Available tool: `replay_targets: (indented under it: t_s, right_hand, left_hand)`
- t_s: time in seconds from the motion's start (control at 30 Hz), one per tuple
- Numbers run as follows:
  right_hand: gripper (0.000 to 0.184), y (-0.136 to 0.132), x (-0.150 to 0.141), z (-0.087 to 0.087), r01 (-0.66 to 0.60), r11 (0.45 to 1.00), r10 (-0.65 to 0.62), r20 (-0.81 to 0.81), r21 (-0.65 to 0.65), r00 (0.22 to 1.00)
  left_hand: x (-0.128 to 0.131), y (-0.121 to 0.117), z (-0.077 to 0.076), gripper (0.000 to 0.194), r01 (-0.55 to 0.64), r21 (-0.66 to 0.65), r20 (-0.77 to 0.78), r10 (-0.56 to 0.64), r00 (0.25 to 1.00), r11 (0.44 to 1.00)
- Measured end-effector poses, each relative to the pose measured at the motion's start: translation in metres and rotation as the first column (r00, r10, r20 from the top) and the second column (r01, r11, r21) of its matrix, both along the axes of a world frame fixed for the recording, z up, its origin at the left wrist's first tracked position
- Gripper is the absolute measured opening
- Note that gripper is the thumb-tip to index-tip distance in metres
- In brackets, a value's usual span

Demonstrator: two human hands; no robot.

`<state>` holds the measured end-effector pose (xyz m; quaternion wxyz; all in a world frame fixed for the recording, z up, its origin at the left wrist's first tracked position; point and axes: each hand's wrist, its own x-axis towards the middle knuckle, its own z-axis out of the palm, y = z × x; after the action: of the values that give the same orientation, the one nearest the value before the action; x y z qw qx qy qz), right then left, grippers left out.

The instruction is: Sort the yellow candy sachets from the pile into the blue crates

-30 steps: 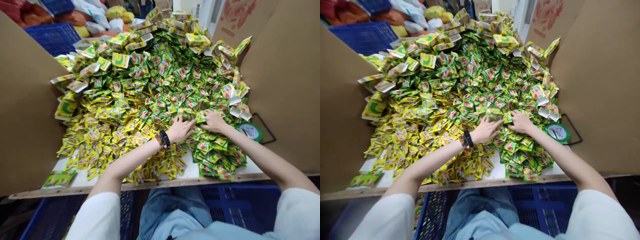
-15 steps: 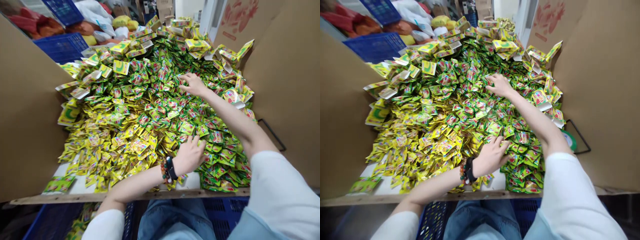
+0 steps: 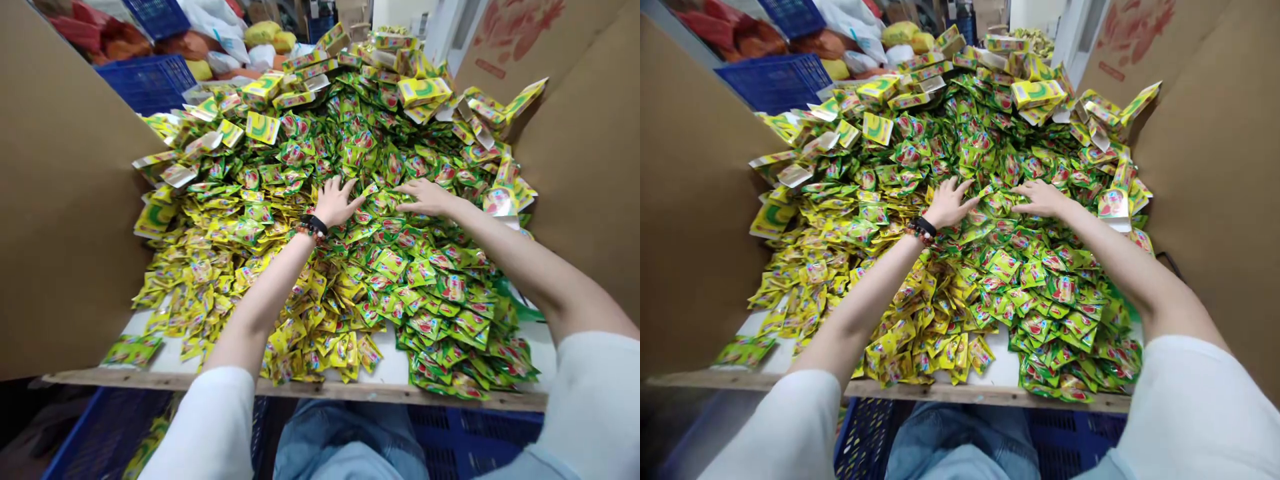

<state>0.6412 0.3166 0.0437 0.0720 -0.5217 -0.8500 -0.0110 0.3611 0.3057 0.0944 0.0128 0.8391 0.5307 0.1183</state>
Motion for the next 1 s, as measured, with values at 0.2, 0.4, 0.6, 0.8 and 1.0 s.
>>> replay_targets:
  t_s: [0.2, 0.4, 0.6, 0.8, 1.0]
  right_hand:
    - [0.065, -0.066, 0.015, -0.011, -0.092, 0.994, 0.088, 0.062, 0.053, 0.994]
    - [0.064, -0.122, 0.015, -0.016, -0.097, 0.985, 0.086, 0.083, 0.144, 0.993]
    - [0.06, -0.164, 0.015, -0.02, -0.089, 0.984, 0.074, 0.102, 0.153, 0.992]
    - [0.05, -0.195, 0.022, -0.035, -0.059, 0.983, 0.042, 0.105, 0.173, 0.994]
    - [0.055, -0.204, 0.01, -0.012, 0.065, 0.986, -0.072, 0.039, 0.156, 0.997]
  left_hand:
    - [0.02, -0.025, -0.019, 0.064, 0.195, -0.121, -0.169, -0.214, 0.962, 0.973]
    - [0.038, -0.06, -0.022, 0.058, 0.425, -0.092, -0.267, -0.433, 0.861, 0.901]
    - [0.059, -0.104, -0.024, 0.061, 0.553, -0.093, -0.287, -0.554, 0.781, 0.828]
    - [0.071, -0.152, -0.05, 0.07, 0.612, -0.041, -0.278, -0.597, 0.752, 0.79]
    - [0.061, -0.17, -0.05, 0.058, 0.659, 0.038, -0.184, -0.643, 0.744, 0.751]
